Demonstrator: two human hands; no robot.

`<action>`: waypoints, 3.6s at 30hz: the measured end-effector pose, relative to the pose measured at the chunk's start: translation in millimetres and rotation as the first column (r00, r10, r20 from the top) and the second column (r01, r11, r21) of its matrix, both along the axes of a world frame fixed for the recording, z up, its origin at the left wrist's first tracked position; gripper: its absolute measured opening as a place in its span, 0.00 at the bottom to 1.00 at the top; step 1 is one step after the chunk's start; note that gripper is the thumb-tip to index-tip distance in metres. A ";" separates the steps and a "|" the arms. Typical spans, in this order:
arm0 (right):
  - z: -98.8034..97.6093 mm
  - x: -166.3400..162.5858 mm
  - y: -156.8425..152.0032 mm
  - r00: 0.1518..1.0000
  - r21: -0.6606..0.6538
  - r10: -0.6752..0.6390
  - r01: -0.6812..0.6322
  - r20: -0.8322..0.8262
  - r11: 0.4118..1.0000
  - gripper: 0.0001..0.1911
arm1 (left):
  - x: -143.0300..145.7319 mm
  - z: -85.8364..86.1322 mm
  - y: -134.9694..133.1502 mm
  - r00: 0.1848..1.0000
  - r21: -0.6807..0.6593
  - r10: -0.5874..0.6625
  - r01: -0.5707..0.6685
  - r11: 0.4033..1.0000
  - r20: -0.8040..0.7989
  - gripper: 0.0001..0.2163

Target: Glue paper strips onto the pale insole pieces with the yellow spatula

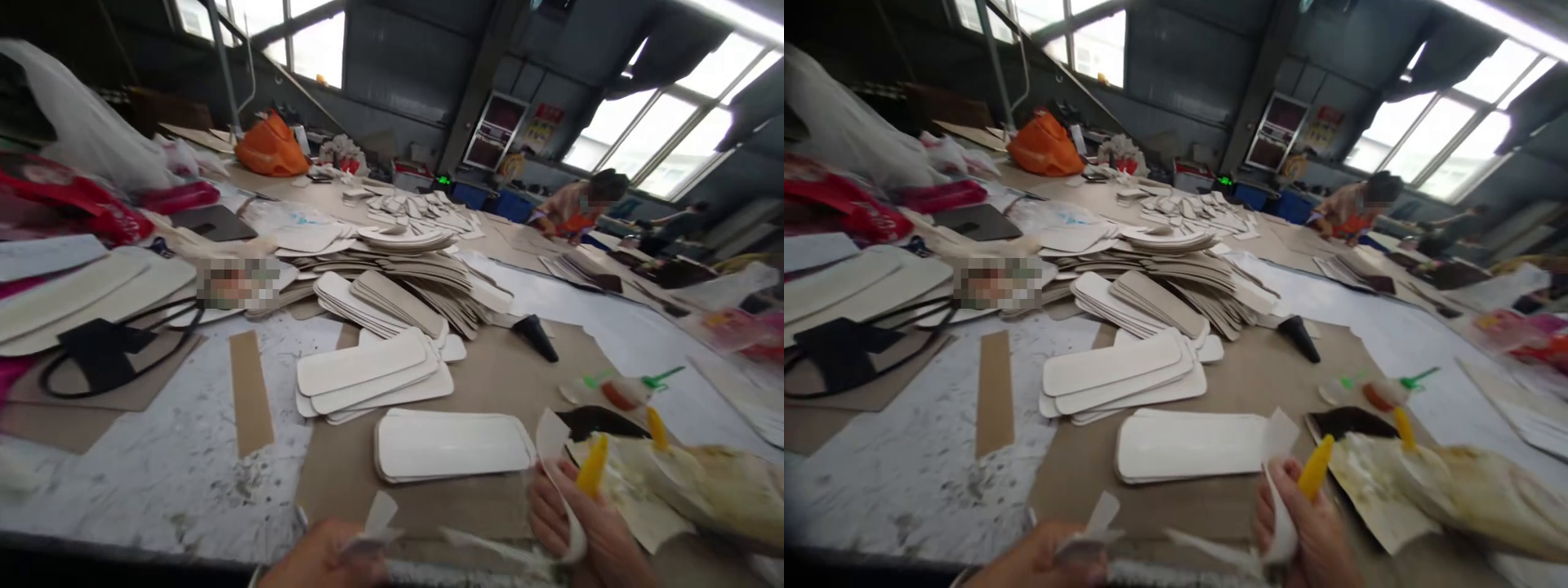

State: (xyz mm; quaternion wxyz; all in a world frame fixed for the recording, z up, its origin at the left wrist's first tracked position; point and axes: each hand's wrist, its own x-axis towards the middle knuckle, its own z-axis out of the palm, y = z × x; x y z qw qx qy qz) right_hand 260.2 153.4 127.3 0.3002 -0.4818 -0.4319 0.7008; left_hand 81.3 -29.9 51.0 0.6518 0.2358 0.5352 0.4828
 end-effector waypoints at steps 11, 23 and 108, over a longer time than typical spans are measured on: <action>4.7 -58.1 18.7 0.258 0.073 0.627 -0.949 0.735 0.305 0.10 | -34.9 4.5 52.0 0.891 -0.077 0.310 -0.353 0.932 -0.333 0.15; 1.8 -124.3 29.7 -0.078 -0.115 0.445 -0.992 0.892 0.056 0.10 | -38.8 3.8 61.9 0.885 -0.076 0.285 -0.334 0.939 -0.368 0.07; -39.8 2.5 59.8 0.641 0.199 0.162 -0.453 0.750 0.869 0.21 | -57.2 16.0 29.7 0.899 -0.075 0.399 -0.417 0.906 -0.179 0.18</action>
